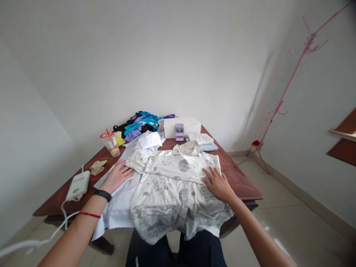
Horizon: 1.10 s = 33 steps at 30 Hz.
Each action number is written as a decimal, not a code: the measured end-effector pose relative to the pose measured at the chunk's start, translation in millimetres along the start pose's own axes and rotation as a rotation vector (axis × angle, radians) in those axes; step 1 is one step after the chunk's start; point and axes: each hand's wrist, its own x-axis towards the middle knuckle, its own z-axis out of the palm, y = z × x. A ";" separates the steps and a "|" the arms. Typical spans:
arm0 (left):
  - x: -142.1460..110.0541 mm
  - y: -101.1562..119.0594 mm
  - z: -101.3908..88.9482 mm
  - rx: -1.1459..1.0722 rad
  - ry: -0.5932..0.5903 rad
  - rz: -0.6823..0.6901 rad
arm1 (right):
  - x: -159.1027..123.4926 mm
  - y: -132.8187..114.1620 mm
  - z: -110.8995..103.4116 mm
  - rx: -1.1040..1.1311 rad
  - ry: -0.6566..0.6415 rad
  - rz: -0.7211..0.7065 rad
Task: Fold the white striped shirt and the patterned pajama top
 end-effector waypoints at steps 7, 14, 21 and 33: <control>16.4 -10.9 5.7 0.063 -0.008 0.072 | -0.5 -0.5 -2.4 0.000 -0.023 0.003; 19.1 -22.8 8.9 0.102 0.002 0.086 | -2.3 -2.2 -7.9 -0.018 -0.052 0.013; 9.3 -30.0 -3.4 0.128 -0.095 0.136 | -2.0 -2.9 -9.6 -0.023 -0.094 0.036; 25.0 -54.2 -19.6 0.262 -0.087 0.324 | -1.7 -9.1 -16.6 0.032 -0.090 0.049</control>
